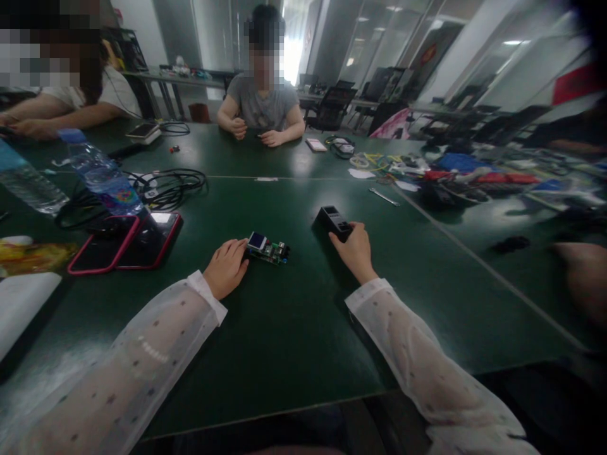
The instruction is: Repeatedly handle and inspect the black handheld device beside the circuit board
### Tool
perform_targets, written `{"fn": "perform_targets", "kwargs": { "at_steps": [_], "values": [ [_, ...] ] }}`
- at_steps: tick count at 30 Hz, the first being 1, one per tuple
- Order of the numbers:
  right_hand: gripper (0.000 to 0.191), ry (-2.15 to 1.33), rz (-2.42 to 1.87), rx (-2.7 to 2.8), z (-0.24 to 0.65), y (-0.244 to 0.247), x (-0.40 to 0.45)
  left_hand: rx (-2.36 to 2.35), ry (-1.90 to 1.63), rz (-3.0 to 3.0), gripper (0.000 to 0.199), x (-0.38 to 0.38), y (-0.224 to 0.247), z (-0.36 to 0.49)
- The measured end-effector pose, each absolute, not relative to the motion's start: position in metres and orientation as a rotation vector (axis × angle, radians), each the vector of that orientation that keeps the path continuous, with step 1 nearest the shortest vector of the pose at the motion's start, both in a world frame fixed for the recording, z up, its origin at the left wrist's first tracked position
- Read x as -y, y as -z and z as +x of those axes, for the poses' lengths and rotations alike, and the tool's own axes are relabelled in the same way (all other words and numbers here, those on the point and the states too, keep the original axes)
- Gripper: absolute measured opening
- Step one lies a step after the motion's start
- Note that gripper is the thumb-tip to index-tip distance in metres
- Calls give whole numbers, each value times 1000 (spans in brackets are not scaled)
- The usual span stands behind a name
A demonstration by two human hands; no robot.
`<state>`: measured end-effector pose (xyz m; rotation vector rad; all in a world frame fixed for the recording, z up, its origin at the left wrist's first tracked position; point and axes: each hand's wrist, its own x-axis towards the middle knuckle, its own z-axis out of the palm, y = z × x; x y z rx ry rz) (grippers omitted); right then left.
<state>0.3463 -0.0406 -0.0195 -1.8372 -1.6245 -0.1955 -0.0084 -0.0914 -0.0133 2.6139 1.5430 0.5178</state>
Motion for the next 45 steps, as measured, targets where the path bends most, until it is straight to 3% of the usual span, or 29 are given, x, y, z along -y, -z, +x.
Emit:
{"fn": "perform_targets", "kwargs": {
  "at_steps": [45],
  "values": [
    [55, 219, -1900, 1739, 344, 19, 42, -1550, -505, 2635, 44, 91, 15, -9]
  ]
}}
